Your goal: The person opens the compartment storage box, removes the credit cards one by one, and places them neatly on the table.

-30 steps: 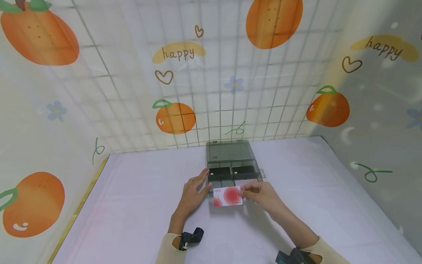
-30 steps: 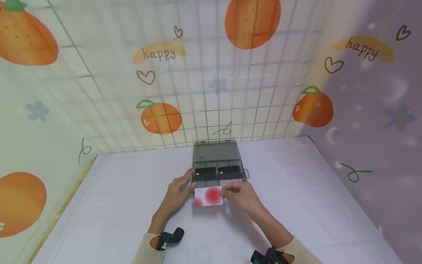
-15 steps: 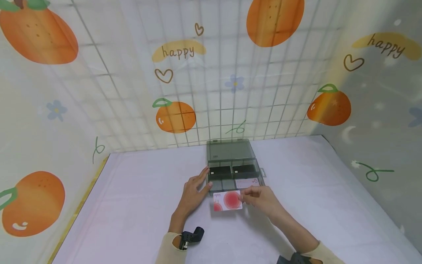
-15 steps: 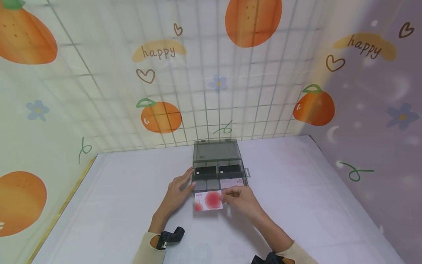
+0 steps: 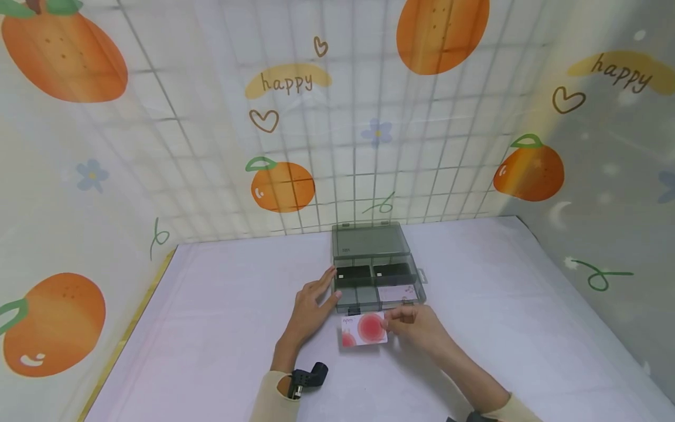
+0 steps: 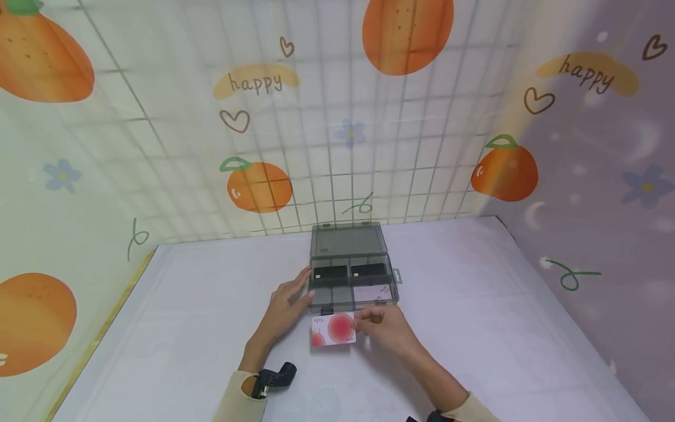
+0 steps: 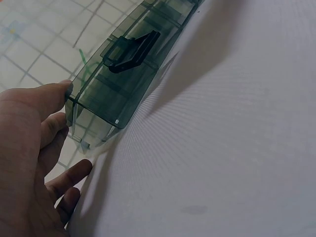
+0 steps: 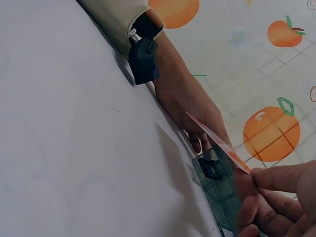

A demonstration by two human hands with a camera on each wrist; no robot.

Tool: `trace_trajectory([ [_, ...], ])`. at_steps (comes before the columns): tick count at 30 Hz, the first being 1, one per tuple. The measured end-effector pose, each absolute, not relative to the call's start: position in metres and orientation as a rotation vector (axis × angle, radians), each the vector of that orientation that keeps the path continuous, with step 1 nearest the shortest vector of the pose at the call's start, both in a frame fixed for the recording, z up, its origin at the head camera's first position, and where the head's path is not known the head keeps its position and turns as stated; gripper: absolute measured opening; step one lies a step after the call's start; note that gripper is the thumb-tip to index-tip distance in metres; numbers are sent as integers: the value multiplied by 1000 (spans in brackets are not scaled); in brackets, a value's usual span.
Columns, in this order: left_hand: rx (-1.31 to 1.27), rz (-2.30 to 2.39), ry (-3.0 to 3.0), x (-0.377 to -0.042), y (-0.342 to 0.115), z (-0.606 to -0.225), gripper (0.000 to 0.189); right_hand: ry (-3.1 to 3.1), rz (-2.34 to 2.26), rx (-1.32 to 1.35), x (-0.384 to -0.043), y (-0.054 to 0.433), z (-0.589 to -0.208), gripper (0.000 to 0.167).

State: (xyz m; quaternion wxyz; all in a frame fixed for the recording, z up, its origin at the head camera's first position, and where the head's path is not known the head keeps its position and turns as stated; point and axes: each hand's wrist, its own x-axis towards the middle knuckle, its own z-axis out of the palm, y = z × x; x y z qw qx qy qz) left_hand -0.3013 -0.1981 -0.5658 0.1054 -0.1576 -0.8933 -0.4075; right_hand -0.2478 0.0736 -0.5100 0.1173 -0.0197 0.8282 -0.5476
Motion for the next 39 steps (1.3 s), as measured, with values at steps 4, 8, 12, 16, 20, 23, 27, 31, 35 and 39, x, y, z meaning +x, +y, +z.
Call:
trace_trajectory([
  [4,-462,-1199,-2627,-300,-197,-565,61,2404,-1614,-76,-246,74,-512,17],
  [8,-464,-1211,-2618,-299,-196,-564,61,2387,-1627,-100,-244,74,-514,21],
  [12,-465,-1220,-2620,-299,-196,-564,61,2393,-1620,-127,-244,73,-516,18],
  [16,-469,-1218,-2609,-299,-196,-563,60,2398,-1615,-136,-243,72,-518,15],
  [20,-466,-1221,-2610,-299,-196,-563,60,2392,-1626,-151,-242,72,-519,15],
  [23,-462,-1221,-2617,-299,-196,-562,60,2391,-1634,-163,-242,72,-520,17],
  [27,-465,-1214,-2622,-300,-197,-562,60,2392,-1638,-178,-243,72,-521,16],
  [31,-470,-1208,-2620,-300,-198,-563,60,2402,-1634,-201,-243,71,-522,14],
  [35,-471,-1207,-2621,-300,-198,-564,60,2405,-1623,-206,-243,71,-524,14],
  [39,-470,-1205,-2627,-300,-199,-565,60,2414,-1607,-216,-242,70,-524,13],
])
